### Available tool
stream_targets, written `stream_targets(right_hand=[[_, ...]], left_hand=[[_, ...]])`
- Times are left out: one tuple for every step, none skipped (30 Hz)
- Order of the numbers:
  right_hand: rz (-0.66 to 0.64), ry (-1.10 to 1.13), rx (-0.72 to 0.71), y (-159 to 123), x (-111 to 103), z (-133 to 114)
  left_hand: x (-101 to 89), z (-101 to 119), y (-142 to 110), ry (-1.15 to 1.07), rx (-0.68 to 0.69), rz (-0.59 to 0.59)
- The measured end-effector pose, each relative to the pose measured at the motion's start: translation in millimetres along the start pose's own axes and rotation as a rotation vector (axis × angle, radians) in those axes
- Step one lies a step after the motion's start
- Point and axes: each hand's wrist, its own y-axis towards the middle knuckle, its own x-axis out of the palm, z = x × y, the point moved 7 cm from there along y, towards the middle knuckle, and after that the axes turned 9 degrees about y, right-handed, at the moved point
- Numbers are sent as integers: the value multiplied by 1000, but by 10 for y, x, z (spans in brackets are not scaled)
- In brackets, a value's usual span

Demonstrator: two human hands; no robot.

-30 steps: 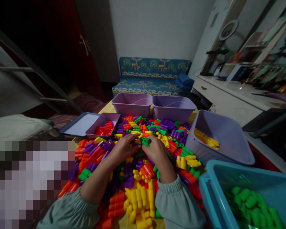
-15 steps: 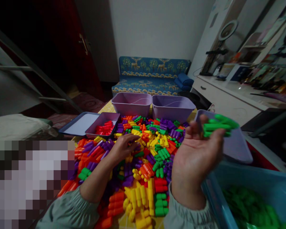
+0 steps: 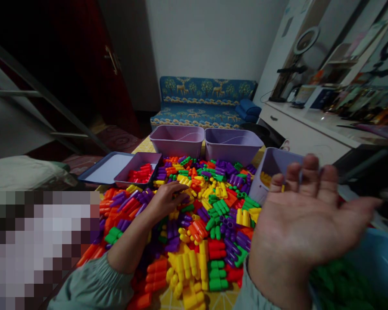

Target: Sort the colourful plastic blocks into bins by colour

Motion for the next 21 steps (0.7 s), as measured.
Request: stream_targets(right_hand=[[61, 114, 52, -55, 78, 76], [70, 154, 108, -125, 185, 150], [27, 156, 146, -204, 313, 203], [-32, 140, 160, -289, 433, 235], [-104, 108, 176, -380, 542, 265], [-177, 72, 195, -470, 633, 295], [-236, 37, 209, -554, 700, 321], [-283, 2, 224, -627, 746, 347], [-315, -27, 233, -685, 775, 368], [-332, -46, 234, -726, 790, 382], [-339, -60, 231, -754, 796, 394], [-343, -67, 230, -771, 798, 407], [-348, -72, 234, -784, 800, 422], [-354, -75, 241, -795, 802, 441], [-364, -79, 254, -807, 806, 463], [-379, -86, 271, -823, 812, 489], [-397, -94, 287, -843, 819, 514], [-415, -102, 301, -869, 826, 538], [-438, -110, 314, -901, 836, 562], [-465, -117, 327, -941, 848, 587], [-502, -124, 342, -990, 866, 616]], left_hand=[[2, -6, -1, 1, -1, 1], [5, -12, -2, 0, -2, 2], [6, -18, -3, -2, -1, 5], [3, -23, -5, -6, 0, 12], [-5, -24, -7, -10, 2, 24], [-18, -20, -9, -14, 7, 39], [-38, -11, -11, -19, 12, 56], [-66, 2, -11, -27, 14, 77], [-103, 18, -11, -39, 12, 104], [-150, 34, -11, -57, 3, 137], [-206, 46, -11, -82, -15, 176], [-269, 54, -13, -118, -42, 218], [-334, 57, -17, -169, -75, 258], [-398, 57, -23, -235, -108, 290], [-459, 56, -31, -313, -140, 311], [-517, 58, -42, -392, -166, 319], [-580, 66, -59, -455, -183, 319], [-656, 79, -84, -484, -193, 318], [-750, 94, -122, -466, -200, 323], [-861, 110, -175, -398, -202, 339], [-984, 123, -247, -290, -205, 365]])
